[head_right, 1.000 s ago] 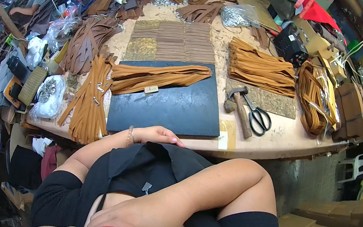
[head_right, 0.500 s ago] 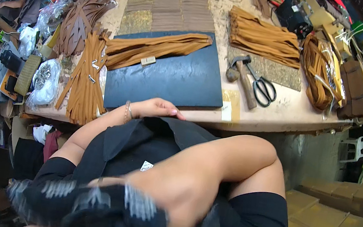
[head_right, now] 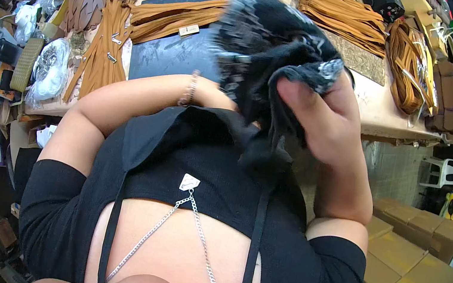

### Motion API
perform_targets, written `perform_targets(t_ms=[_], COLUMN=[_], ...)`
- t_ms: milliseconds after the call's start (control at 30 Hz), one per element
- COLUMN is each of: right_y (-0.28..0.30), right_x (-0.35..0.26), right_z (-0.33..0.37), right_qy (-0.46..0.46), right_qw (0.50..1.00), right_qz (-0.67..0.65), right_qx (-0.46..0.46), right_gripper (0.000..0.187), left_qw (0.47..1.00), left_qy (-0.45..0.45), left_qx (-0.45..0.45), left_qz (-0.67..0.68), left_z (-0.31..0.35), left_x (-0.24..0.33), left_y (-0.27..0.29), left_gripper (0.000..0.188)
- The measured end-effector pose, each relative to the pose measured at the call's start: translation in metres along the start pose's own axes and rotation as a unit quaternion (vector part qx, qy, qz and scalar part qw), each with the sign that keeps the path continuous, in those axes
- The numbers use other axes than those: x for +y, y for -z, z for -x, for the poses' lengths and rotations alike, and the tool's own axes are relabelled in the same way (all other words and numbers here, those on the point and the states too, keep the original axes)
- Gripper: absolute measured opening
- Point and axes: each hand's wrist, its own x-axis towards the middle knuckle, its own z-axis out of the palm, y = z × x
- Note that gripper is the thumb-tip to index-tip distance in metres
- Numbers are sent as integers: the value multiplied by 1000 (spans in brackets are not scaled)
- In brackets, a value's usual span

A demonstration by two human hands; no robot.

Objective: The person assembles a leather accessory by hammering a small component into a strip of leather, fitting a metal hardware piece onto another strip, trimming the leather with scissors, and smoothing the edges using a small block.

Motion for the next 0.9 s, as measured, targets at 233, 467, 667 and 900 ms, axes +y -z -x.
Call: perform_targets(t_ms=[233,467,667,900], right_y=[49,71,41,10], right_x=[35,39,10,11], right_z=[55,115,90,61], right_qy=[-97,-376,-455,-324], right_qw=[928,908,813,581], right_qz=[359,153,320,669], right_qx=[-7,-104,-170,-332], right_gripper=[53,47,48,38], left_qw=[930,906,905,914], left_qy=[139,31,36,66], left_qx=[-111,-4,42,54], left_qz=[-323,-423,-421,-398], left_z=[-53,-48,-49,-55], left_x=[58,19,30,32], left_y=[3,2,-5,-3], left_gripper=[34,22,20,22])
